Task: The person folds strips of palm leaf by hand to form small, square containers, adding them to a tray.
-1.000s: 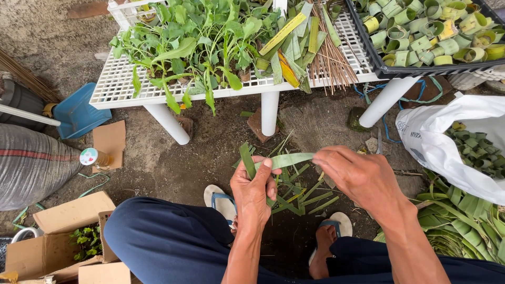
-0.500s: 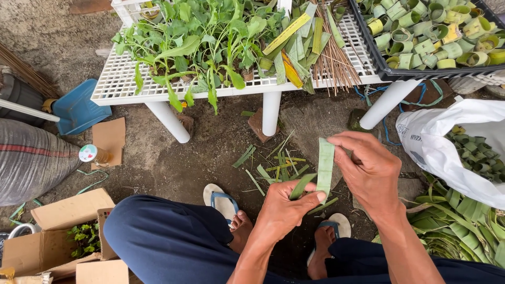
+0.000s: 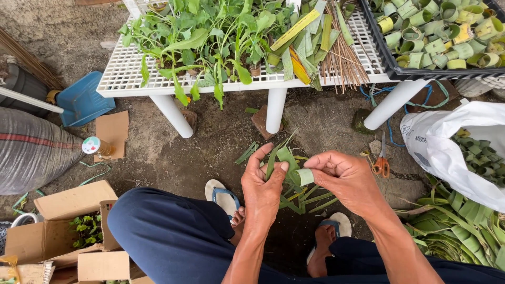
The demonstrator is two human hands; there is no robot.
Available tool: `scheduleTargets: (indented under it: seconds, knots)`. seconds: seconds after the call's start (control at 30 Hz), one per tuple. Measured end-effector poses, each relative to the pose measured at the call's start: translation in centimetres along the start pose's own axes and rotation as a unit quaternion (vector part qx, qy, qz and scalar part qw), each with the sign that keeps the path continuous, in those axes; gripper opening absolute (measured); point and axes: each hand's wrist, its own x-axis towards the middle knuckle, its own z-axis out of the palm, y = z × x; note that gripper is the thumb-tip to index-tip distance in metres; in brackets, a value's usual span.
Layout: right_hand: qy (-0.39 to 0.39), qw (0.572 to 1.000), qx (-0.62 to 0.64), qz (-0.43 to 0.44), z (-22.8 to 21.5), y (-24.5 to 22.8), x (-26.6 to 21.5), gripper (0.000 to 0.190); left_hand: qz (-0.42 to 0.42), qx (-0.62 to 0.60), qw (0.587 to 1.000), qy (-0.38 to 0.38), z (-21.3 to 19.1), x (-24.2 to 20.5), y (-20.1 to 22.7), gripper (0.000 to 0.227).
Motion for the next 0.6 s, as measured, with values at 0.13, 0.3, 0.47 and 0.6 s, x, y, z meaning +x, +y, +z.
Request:
scheduleTargets:
  seconds: [0.13, 0.3, 0.47, 0.6]
  knots:
    - [-0.015, 0.999, -0.030, 0.013, 0.2, -0.9, -0.1, 0.026, 0.003, 0.028, 1.000, 0.000, 0.3, -0.2, 1.4, 0.016]
    - [-0.008, 0.988, -0.155, -0.007, 0.9, -4.4, -0.3, 0.021, -0.004, 0.055, 0.998, -0.039, 1.1, -0.8, 3.9, 0.009]
    - [0.005, 0.978, -0.207, -0.038, 0.7, -3.9, -0.2, 0.015, -0.012, 0.083, 0.995, -0.059, 1.0, -1.3, 3.7, 0.013]
    - [0.023, 0.966, -0.245, -0.084, 1.3, -5.0, -0.1, 0.017, -0.030, 0.070, 0.996, -0.057, 1.2, -1.2, 2.6, 0.012]
